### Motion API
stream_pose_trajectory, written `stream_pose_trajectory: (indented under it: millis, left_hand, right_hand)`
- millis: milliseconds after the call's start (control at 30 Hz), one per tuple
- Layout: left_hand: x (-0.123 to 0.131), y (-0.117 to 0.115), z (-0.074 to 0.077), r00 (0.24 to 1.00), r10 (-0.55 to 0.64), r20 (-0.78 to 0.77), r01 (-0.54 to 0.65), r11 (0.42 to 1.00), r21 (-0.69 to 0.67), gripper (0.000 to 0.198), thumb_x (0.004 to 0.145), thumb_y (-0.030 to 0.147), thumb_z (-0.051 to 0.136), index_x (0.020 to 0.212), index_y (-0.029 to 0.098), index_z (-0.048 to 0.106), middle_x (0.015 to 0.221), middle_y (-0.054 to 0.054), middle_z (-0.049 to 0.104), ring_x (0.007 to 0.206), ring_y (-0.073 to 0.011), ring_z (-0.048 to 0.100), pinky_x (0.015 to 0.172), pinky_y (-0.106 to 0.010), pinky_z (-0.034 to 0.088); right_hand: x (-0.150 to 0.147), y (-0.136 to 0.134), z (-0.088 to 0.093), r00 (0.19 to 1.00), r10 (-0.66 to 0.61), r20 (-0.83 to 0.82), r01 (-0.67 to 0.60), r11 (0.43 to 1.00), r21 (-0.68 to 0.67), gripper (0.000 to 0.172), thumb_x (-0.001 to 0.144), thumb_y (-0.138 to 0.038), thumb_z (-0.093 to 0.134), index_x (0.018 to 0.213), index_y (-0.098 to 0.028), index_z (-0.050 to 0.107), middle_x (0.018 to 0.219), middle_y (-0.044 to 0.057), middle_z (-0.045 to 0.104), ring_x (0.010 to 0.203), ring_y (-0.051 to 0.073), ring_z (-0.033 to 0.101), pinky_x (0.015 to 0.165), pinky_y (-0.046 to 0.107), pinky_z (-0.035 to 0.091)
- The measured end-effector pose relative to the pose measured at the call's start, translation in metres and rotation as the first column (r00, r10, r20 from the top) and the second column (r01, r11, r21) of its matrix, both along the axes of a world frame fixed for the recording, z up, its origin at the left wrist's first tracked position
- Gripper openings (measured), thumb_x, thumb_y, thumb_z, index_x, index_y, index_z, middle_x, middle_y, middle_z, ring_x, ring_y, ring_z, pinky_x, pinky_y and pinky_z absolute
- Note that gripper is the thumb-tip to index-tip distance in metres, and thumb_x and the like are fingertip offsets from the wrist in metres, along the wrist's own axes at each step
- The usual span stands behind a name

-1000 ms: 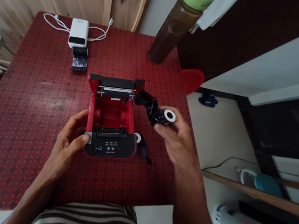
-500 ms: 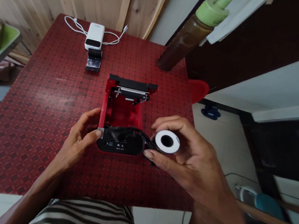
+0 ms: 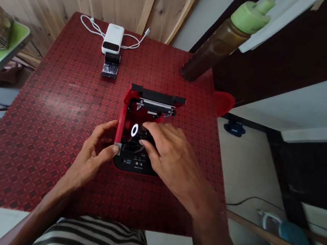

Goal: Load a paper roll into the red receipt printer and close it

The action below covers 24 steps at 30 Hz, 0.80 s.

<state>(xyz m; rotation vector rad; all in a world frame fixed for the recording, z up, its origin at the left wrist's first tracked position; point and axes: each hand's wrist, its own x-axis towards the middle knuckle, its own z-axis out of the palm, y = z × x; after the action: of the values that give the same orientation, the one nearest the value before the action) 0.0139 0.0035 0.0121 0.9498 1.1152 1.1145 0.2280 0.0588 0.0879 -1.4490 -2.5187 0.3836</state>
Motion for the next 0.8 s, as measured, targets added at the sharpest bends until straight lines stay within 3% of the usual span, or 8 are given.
stream_pose_trajectory:
  millis: [133,367,633,733,800]
  left_hand:
    - [-0.001,0.000,-0.001,1.000,-0.004,-0.008,0.004,1.000,-0.005,0.061,0.102,0.052,0.082,0.156,0.028,0.064,0.159,-0.011,0.071,0.139,-0.0342,0.072,0.118,-0.054,0.060]
    - [0.000,0.000,0.000,1.000,0.001,-0.012,-0.001,1.000,-0.020,0.061,0.102,0.051,0.081,0.156,0.029,0.063,0.161,-0.012,0.070,0.139,-0.0345,0.072,0.119,-0.055,0.059]
    - [-0.001,0.000,0.000,1.000,0.002,-0.031,-0.003,1.000,-0.010,0.060,0.103,0.050,0.081,0.156,0.030,0.064,0.161,-0.011,0.071,0.139,-0.0346,0.073,0.119,-0.054,0.060]
    - [-0.001,0.000,0.001,0.999,0.004,-0.042,-0.004,1.000,-0.008,0.060,0.103,0.051,0.081,0.156,0.029,0.064,0.161,-0.011,0.071,0.137,-0.0347,0.074,0.116,-0.054,0.061]
    - [0.000,0.001,0.002,0.999,0.004,-0.054,-0.004,1.000,-0.004,0.060,0.103,0.051,0.081,0.156,0.029,0.065,0.160,-0.012,0.072,0.138,-0.0352,0.074,0.117,-0.054,0.061]
  right_hand:
    - [-0.011,0.008,-0.008,0.995,0.024,0.096,-0.025,1.000,0.004,0.020,0.107,-0.006,0.066,0.119,-0.018,0.077,0.116,0.012,0.085,0.111,0.031,0.077,0.097,0.045,0.059]
    - [-0.015,0.033,-0.026,0.995,0.061,0.074,-0.063,0.998,0.019,0.016,0.105,-0.008,0.071,0.108,-0.019,0.083,0.113,0.012,0.088,0.120,0.032,0.078,0.113,0.051,0.054]
    - [-0.019,0.042,-0.028,0.994,0.044,0.096,-0.045,0.999,0.007,0.020,0.105,-0.009,0.068,0.102,-0.020,0.084,0.113,0.014,0.089,0.118,0.035,0.078,0.108,0.055,0.055]
    - [-0.018,0.037,-0.027,0.997,0.033,0.070,-0.032,0.999,-0.023,0.021,0.106,-0.009,0.066,0.112,-0.018,0.084,0.121,0.016,0.088,0.122,0.036,0.078,0.111,0.056,0.055]
    - [-0.012,0.031,-0.023,1.000,0.018,-0.009,-0.018,1.000,-0.021,0.031,0.107,-0.004,0.061,0.124,-0.019,0.082,0.129,0.015,0.087,0.124,0.033,0.079,0.110,0.053,0.057]
